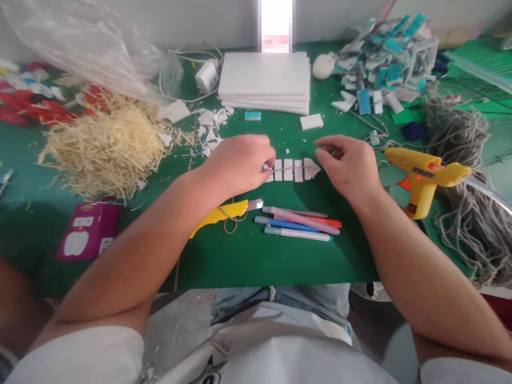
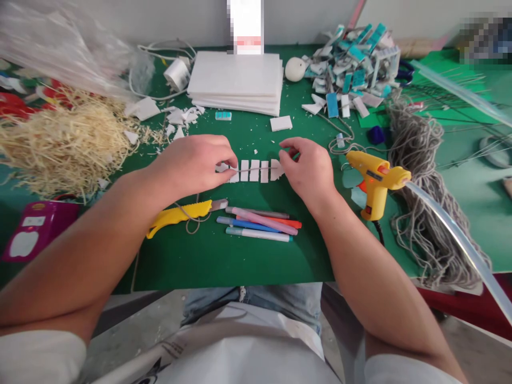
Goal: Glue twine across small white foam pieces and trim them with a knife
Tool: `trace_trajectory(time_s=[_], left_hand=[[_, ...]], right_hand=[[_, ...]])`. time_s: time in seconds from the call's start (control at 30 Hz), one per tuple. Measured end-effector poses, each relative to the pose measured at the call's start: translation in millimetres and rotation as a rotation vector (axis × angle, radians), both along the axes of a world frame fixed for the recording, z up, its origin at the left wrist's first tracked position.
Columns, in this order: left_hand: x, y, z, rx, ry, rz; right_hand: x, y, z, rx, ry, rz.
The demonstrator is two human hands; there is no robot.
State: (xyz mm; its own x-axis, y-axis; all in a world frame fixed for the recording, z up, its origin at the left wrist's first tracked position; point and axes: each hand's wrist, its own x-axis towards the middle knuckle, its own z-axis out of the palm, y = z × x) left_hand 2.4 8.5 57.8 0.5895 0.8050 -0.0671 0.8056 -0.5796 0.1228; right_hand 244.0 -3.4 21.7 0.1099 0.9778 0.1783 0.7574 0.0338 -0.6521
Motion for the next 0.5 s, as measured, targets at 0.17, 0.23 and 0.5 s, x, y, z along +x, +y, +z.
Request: trace_trajectory(time_s=[0.17, 0.23, 0.5], left_hand=[[8, -4, 2.3, -0.030, 0.102, 0.013], [11, -4, 2.9, -0.028, 0.123, 0.021], [10, -5, 3.0, -0.019, 0.126, 0.018]], right_hand=[[-1, -1, 1.1, -0.017, -0.007, 0.016], [0, -1, 0.1, -0.008, 0.000, 0.025], [3, 1, -5.6, 0.026, -0.010, 0.062]])
